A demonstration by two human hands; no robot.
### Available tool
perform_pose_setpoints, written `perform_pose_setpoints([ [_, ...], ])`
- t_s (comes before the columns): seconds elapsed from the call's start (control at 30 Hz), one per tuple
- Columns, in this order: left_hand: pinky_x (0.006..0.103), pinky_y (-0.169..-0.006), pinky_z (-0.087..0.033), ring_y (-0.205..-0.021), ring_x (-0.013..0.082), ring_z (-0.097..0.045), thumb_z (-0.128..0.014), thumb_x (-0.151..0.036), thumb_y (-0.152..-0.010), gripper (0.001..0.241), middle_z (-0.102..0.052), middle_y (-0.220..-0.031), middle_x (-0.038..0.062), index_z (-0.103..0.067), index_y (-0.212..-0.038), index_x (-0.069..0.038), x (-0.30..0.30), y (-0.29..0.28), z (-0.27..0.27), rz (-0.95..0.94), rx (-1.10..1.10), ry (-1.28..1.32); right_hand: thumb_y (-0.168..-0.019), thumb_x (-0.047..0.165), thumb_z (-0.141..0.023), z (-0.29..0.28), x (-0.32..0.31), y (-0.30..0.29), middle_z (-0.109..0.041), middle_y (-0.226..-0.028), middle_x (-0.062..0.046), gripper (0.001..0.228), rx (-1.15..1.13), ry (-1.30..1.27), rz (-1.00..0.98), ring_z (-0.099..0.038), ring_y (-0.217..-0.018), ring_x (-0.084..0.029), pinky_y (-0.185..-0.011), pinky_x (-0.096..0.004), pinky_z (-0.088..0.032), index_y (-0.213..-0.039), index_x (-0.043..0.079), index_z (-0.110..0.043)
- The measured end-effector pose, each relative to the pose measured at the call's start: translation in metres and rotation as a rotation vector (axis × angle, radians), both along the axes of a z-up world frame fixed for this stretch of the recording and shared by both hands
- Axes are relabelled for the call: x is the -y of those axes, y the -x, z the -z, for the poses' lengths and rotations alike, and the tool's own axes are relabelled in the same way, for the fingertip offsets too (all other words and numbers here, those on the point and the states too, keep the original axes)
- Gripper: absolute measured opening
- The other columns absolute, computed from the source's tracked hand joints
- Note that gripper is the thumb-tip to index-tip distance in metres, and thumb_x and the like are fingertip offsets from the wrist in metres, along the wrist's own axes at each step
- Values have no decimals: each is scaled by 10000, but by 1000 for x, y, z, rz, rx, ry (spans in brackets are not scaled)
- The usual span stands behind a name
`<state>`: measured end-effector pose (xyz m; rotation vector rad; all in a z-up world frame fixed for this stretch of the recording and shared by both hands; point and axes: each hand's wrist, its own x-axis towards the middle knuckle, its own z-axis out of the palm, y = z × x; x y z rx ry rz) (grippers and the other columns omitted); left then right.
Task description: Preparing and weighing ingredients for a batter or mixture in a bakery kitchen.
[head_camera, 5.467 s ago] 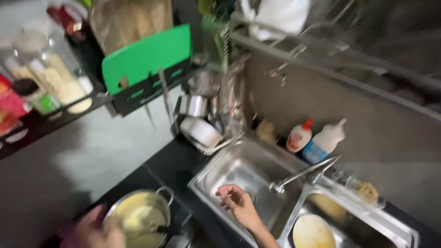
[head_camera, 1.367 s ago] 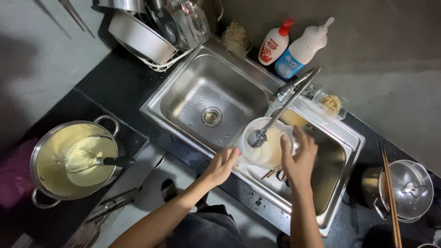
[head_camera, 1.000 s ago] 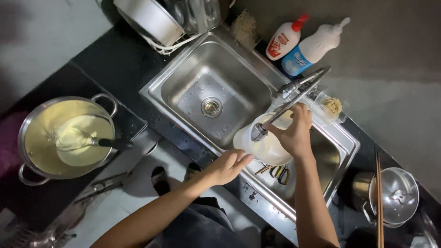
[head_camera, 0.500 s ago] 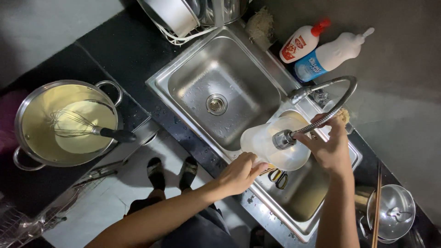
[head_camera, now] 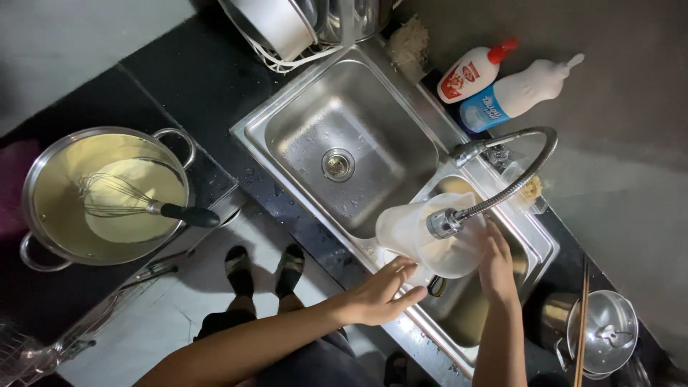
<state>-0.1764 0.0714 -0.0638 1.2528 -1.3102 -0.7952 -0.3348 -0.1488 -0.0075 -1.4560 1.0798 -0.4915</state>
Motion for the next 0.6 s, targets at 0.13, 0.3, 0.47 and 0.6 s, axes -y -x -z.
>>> perform_pose_setpoints([
  [0.13,443,-1075,-471,-1249,379,-590,-487,-376,-1153,508,-581,-1332,264,-569,-1335,91,-4,-9,15,51,-46,-89,-1015,119,-361,17,9,5,-617,-1320,-197,499,108,-59,75,-639,-1142,-300,-1004,-462,-516,-1460,-80,-466],
  [0.3,442,-1041,-502,-1193,345,-594,-742,-248,-929,571,-569,-1281,248,-479,-1340,47,5,-41,14,-208,-39,-209,-1043,165,-399,51,35,24,-613,-1280,-189,436,222,-112,132,-628,-1154,-321,-1020,-490,-521,-1389,-83,-491],
  [0.47,485,-1108,-395,-1330,427,-477,-903,-218,-727,965,-475,-1422,309,-352,-1461,82,25,-63,13,-218,-11,-150,-1014,247,-479,64,43,40,-611,-1320,-180,513,296,-138,95,-613,-1206,-311,-1055,-466,-497,-1422,-62,-509],
  [0.6,452,-1153,-388,-1386,415,-470,-904,-214,-714,972,-481,-1484,264,-378,-1495,28,26,-57,24,-225,-69,-167,-1012,427,-496,41,45,18,-615,-1394,-171,646,394,-236,64,-618,-1252,-310,-1080,-458,-481,-1464,-34,-507],
])
